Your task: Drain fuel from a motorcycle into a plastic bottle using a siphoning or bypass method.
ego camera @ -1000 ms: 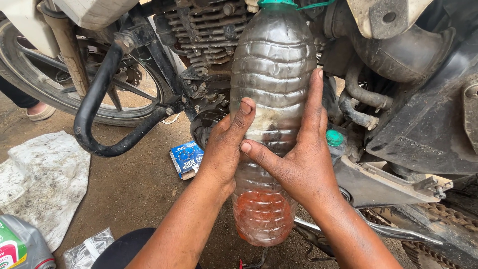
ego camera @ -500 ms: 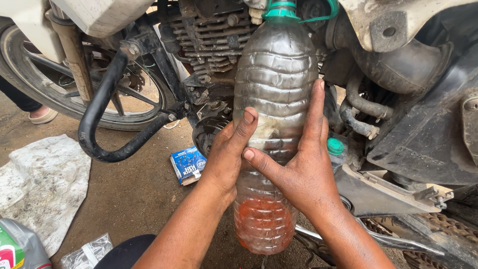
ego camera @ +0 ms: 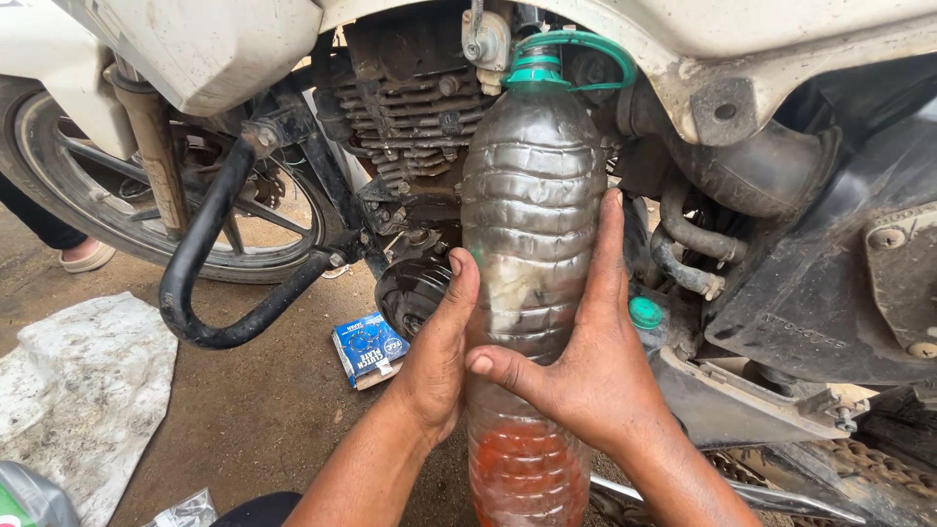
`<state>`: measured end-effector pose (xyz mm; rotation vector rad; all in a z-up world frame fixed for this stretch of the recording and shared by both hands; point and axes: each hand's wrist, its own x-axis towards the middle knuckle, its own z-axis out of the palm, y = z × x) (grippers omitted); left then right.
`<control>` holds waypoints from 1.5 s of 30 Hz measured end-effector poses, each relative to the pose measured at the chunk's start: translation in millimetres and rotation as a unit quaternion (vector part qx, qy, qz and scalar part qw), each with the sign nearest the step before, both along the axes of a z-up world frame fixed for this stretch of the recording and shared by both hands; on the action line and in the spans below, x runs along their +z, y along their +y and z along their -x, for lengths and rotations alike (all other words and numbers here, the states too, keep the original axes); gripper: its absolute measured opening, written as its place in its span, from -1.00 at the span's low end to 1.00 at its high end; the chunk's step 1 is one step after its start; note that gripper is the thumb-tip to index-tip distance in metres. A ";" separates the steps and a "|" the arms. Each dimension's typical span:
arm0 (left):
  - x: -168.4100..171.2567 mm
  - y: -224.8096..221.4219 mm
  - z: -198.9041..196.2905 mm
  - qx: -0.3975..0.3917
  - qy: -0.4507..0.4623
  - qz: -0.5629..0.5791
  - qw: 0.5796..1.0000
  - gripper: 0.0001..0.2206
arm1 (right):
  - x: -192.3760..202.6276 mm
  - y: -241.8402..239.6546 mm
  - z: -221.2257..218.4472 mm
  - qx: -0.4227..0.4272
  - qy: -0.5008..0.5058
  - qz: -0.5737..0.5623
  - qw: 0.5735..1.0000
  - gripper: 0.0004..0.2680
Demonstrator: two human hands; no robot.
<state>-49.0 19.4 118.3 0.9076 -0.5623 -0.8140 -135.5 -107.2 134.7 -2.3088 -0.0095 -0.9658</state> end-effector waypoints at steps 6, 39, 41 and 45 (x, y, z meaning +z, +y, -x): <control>9.7 2.1 1.8 0.020 -0.043 0.012 0.999 -0.21 | 2.8 2.1 -0.6 0.045 -0.023 -0.097 0.994 0.09; -12.9 -21.8 0.8 0.271 -0.106 -0.039 0.956 -0.10 | 0.9 2.1 -3.7 0.102 -0.055 -0.183 0.976 -0.04; -13.4 -22.2 -2.3 0.290 -0.118 -0.051 0.948 -0.13 | 0.8 3.6 -4.6 0.103 -0.056 -0.201 0.973 -0.05; -16.5 -23.8 -6.4 0.309 -0.145 -0.057 0.938 -0.16 | 0.3 2.3 -5.0 0.104 -0.060 -0.224 0.967 -0.07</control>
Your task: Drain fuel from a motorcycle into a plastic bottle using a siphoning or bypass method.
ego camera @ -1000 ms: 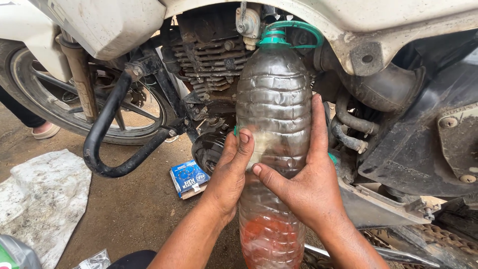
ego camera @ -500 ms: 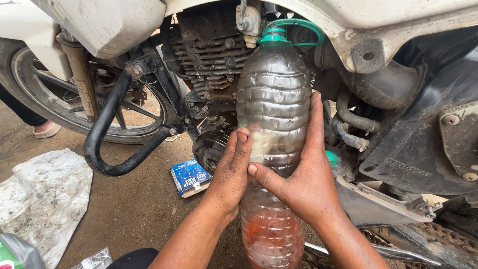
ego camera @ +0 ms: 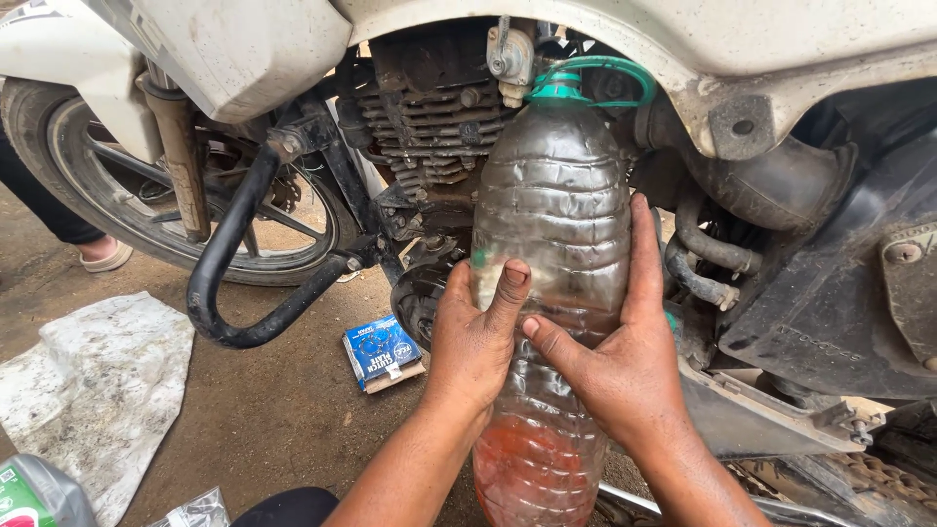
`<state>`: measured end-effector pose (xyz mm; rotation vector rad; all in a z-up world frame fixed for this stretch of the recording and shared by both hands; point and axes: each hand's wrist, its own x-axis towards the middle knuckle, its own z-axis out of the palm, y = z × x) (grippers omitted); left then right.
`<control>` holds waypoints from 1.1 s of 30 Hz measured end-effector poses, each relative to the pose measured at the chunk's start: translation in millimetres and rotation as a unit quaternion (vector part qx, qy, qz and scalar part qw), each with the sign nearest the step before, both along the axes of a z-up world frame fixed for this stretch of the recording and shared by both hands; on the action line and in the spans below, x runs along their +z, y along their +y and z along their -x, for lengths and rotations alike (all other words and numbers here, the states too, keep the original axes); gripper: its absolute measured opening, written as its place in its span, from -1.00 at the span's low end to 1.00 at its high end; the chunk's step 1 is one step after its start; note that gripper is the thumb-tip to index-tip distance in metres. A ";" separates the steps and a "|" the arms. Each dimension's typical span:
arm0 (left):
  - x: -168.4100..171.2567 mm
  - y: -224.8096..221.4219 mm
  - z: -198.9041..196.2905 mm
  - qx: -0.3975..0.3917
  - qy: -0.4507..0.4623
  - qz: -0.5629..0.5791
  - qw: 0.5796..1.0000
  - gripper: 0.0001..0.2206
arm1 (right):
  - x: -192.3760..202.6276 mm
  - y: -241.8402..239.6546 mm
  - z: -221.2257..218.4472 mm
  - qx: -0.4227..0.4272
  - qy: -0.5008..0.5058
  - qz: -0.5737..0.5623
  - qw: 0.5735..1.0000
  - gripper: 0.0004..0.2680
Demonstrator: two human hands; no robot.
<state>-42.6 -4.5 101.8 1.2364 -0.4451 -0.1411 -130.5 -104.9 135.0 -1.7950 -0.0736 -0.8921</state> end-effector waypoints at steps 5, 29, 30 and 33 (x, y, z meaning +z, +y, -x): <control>4.7 4.3 4.3 -0.035 0.032 0.006 0.999 -0.18 | 0.7 1.6 -1.7 0.003 0.007 0.009 1.000 -0.04; 26.4 15.3 17.9 -0.161 0.122 0.043 0.978 -0.22 | 12.2 5.4 4.7 -0.012 0.062 0.016 0.998 0.03; 26.7 14.6 17.8 -0.158 0.107 0.051 0.980 -0.23 | 13.3 5.4 5.3 -0.020 0.067 0.013 0.997 0.03; 25.5 10.2 12.9 -0.147 0.110 0.039 0.982 -0.23 | 8.1 -1.9 -0.2 -0.001 0.022 0.012 1.000 0.02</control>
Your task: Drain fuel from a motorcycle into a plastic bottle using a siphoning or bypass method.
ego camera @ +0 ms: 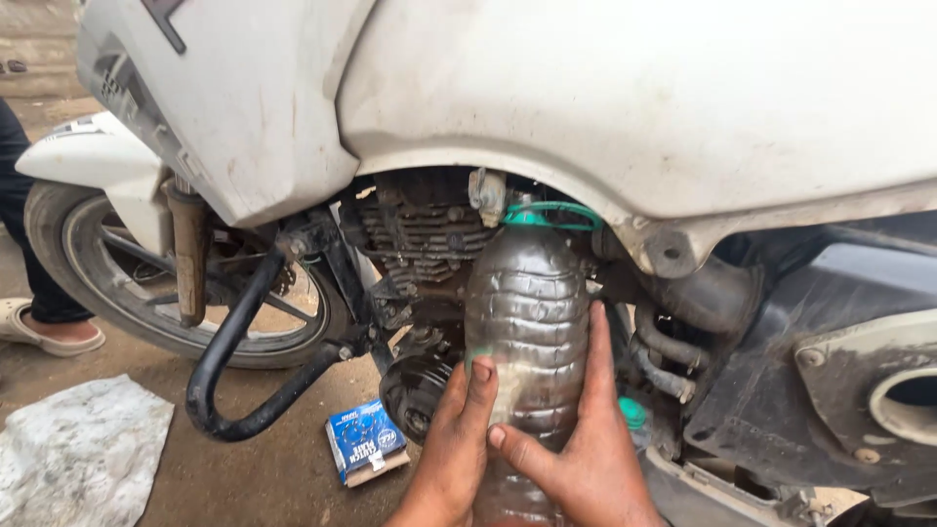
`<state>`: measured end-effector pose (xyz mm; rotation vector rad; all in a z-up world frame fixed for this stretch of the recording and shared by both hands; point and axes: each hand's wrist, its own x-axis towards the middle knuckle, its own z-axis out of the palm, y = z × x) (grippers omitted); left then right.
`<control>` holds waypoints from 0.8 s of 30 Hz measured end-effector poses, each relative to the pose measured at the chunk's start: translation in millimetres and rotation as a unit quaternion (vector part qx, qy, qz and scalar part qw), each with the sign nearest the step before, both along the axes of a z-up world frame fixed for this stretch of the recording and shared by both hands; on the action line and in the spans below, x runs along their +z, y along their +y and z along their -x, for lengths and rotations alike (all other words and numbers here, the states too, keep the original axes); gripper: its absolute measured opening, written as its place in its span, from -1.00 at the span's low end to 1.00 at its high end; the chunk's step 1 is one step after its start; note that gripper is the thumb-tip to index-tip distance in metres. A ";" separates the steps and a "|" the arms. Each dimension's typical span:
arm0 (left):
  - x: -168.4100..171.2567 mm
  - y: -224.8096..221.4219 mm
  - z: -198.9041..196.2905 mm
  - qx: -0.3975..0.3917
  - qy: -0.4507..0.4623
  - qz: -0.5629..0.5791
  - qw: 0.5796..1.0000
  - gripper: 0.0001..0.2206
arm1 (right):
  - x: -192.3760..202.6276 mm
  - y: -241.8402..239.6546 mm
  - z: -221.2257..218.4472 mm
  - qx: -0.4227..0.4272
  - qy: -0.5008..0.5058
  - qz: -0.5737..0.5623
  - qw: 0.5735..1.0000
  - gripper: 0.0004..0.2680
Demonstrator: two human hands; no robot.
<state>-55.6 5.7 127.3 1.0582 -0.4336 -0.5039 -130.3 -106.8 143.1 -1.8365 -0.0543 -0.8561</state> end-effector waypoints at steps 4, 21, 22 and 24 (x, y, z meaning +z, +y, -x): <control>-27.2 -10.5 -17.3 0.004 -0.036 0.024 0.999 -0.21 | -3.6 -7.0 -1.9 -0.035 0.025 0.017 0.999 0.06; -78.7 -32.6 -54.9 -0.015 -0.013 -0.003 1.000 -0.20 | -88.8 -73.6 -53.9 0.039 -0.107 0.066 0.991 0.06; -94.9 -39.0 -63.3 -0.015 -0.013 -0.003 1.000 -0.20 | -107.3 -90.3 -63.6 0.039 -0.107 0.067 0.991 0.06; -127.7 -51.5 -79.3 -0.025 -0.081 0.048 0.995 -0.23 | -144.5 -123.5 -82.0 0.016 -0.157 0.088 0.983 -0.28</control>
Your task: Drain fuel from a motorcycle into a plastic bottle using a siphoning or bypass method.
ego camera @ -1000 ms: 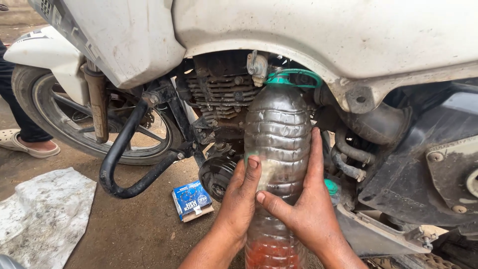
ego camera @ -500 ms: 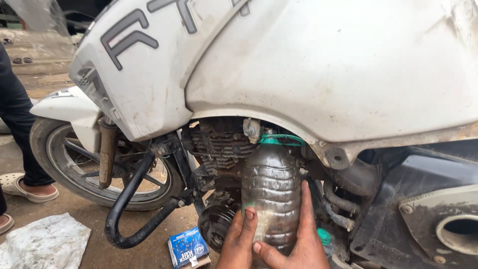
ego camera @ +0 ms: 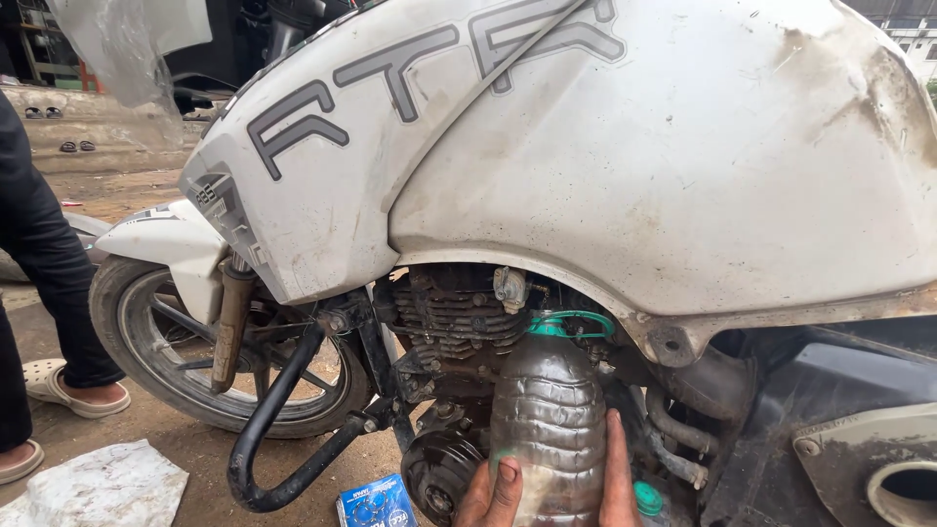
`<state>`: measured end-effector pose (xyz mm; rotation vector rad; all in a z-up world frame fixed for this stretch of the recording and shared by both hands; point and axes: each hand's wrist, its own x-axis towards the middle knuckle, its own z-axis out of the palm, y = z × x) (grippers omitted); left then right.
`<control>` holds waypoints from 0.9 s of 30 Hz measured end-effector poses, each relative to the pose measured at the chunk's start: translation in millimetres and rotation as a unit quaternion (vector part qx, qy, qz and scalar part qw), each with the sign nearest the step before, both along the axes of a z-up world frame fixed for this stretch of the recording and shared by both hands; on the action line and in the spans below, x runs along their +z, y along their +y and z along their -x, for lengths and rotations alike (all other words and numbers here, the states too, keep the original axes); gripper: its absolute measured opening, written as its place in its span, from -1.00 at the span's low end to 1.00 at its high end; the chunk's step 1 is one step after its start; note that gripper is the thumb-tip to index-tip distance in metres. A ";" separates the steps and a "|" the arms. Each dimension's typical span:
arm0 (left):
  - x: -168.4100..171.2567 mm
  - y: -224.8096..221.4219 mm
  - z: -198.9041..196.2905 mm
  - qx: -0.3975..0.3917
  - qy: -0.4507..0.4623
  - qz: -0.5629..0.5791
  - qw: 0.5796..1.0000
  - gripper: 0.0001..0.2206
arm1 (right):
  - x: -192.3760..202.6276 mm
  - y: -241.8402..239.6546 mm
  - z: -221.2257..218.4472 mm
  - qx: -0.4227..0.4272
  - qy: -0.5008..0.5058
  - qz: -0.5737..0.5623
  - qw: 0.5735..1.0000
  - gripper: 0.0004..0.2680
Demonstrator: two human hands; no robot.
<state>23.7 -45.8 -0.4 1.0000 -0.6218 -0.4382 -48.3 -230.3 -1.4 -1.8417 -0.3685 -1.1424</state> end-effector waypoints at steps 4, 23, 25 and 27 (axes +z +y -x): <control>12.9 -0.8 8.8 0.029 -0.016 -0.010 0.999 -0.24 | 4.2 -4.1 1.8 0.058 0.035 -0.045 0.997 -0.25; 85.0 24.5 33.1 0.012 0.095 -0.033 0.995 -0.24 | 120.5 91.1 50.3 0.036 0.152 -0.092 0.983 0.07; 105.3 35.0 48.7 0.025 0.112 -0.049 0.992 -0.22 | 136.2 104.5 59.6 0.052 0.211 -0.174 0.961 0.10; 119.2 51.1 72.4 0.051 0.057 -0.025 0.997 -0.16 | 134.4 116.0 72.9 -0.009 0.214 -0.125 0.969 0.08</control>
